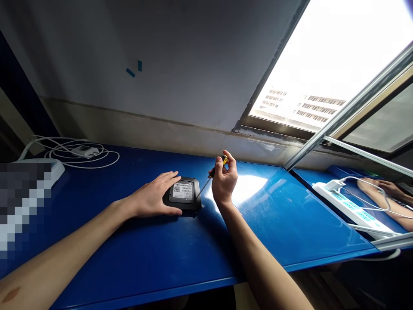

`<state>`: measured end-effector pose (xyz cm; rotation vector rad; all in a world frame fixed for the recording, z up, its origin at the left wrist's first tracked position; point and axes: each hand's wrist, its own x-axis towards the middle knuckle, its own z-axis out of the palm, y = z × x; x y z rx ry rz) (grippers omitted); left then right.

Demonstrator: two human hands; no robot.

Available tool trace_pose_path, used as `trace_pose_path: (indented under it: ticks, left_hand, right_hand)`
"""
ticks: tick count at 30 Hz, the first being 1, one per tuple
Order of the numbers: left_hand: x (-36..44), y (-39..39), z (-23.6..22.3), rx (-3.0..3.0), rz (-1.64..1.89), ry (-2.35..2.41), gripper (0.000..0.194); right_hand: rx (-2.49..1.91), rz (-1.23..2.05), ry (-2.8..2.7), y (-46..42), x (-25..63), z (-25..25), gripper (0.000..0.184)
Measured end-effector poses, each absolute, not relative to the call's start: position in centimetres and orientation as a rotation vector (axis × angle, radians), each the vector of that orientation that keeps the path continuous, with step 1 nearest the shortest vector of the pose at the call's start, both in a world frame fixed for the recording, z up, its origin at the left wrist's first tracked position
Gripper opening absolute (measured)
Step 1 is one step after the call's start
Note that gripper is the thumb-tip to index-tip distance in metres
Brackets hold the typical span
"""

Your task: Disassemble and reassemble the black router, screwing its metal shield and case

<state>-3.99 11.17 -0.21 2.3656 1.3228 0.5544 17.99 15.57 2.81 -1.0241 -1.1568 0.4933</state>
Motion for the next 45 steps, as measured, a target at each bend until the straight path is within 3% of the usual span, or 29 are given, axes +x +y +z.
trace_pose_path:
  ticks: [18, 31, 36, 45]
  left_hand:
    - [-4.08, 11.36, -0.59, 2.367, 0.636, 1.323, 0.101]
    - [-4.12, 11.3, -0.64, 2.362, 0.675, 1.314, 0.098]
    - [-4.04, 11.2, -0.4, 2.361, 0.636, 1.325, 0.1]
    - [-4.08, 11.18, -0.55, 2.362, 0.65, 1.324, 0.097]
  right_hand:
    - [-0.935, 0.571, -1.157, 15.28, 17.61, 2.71, 0.025]
    - [-0.975, 0.601, -1.188, 15.37, 17.61, 2.65, 0.032]
    - [-0.959, 0.533, -1.173, 15.07, 17.6, 2.71, 0.026]
    - [-1.023, 0.6, -1.191, 15.75, 17.76, 2.19, 0.039]
